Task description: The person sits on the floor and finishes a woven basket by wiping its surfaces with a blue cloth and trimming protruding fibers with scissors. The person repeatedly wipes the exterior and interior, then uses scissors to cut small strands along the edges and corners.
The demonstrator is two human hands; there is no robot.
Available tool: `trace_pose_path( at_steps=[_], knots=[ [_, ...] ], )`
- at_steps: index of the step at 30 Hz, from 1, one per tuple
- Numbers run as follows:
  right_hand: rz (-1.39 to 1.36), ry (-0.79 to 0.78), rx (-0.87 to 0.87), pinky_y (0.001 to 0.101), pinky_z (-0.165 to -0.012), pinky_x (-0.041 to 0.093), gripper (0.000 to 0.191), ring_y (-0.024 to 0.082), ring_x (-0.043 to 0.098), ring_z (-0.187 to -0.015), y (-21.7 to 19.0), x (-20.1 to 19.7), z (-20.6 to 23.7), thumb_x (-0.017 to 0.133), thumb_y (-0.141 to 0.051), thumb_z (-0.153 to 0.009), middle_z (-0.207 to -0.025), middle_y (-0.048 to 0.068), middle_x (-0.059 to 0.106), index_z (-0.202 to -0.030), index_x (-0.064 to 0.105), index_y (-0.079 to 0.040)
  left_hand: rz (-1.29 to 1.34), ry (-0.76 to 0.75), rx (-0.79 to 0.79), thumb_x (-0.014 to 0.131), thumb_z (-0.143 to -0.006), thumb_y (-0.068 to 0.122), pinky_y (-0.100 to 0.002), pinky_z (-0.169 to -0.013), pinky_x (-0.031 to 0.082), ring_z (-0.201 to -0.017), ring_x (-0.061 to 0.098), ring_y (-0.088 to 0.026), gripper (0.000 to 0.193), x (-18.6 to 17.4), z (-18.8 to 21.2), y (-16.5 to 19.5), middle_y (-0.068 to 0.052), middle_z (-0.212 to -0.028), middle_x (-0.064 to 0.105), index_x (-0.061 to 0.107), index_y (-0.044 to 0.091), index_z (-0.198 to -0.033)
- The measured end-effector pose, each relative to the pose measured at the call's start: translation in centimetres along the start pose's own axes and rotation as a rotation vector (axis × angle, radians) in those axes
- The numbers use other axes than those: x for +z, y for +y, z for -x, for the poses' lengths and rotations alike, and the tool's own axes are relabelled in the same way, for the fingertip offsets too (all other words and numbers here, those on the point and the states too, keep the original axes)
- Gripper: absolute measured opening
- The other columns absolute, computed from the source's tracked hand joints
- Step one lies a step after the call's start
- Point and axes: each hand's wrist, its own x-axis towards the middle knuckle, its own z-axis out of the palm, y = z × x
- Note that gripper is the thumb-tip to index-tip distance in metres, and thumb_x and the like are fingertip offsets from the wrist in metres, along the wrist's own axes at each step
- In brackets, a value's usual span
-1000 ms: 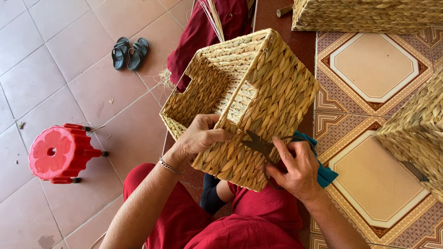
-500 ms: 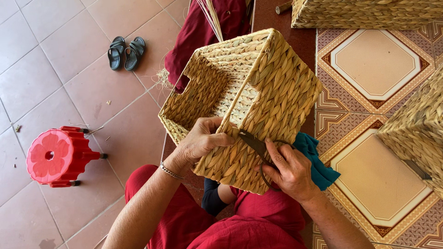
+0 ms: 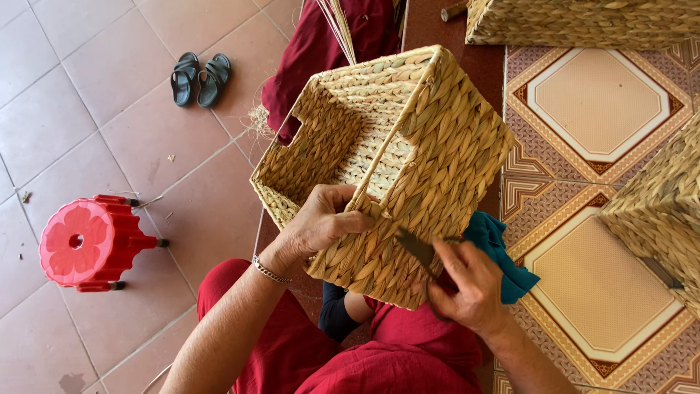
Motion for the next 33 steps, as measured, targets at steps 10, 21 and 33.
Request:
trace_pose_path(
  at_steps=[10, 21, 33],
  knots=[
    [0.203, 0.003, -0.038, 0.0417, -0.069, 0.040, 0.083, 0.024, 0.051, -0.079, 0.1, 0.2, -1.8, 0.089, -0.032, -0.063, -0.086, 0.007, 0.054, -0.136, 0.062, -0.003, 0.019, -0.008, 0.009, 0.076, -0.080, 0.010, -0.027, -0.076, 0.056, -0.081, 0.067, -0.009, 0.027, 0.0, -0.1, -0.2, -0.003, -0.089, 0.076, 0.078, -0.001, -0.105],
    [0.199, 0.012, -0.072, 0.0360, -0.059, 0.045, 0.079, 0.021, 0.050, -0.066, 0.0, 1.7, -1.8, 0.078, -0.053, -0.079, -0.080, 0.006, 0.053, -0.136, 0.061, -0.001, 0.028, -0.017, -0.006, 0.076, -0.079, 0.009, -0.027, -0.080, 0.058, -0.083, 0.069, -0.009, 0.027, 0.0, -0.2, -0.2, -0.003, -0.091, 0.077, 0.077, 0.001, -0.105],
    [0.059, 0.052, -0.038, 0.0323, -0.045, 0.042, 0.069, 0.011, 0.056, -0.051, 1.3, 1.6, 0.6, 0.084, -0.036, -0.079, -0.078, 0.009, 0.072, -0.131, 0.060, 0.004, -0.008, -0.007, -0.002, 0.075, -0.079, 0.011, -0.026, -0.079, 0.057, -0.081, 0.068, -0.007, 0.028, -0.2, -0.2, -0.2, -0.001, -0.089, 0.076, 0.077, 0.002, -0.106]
  ],
)
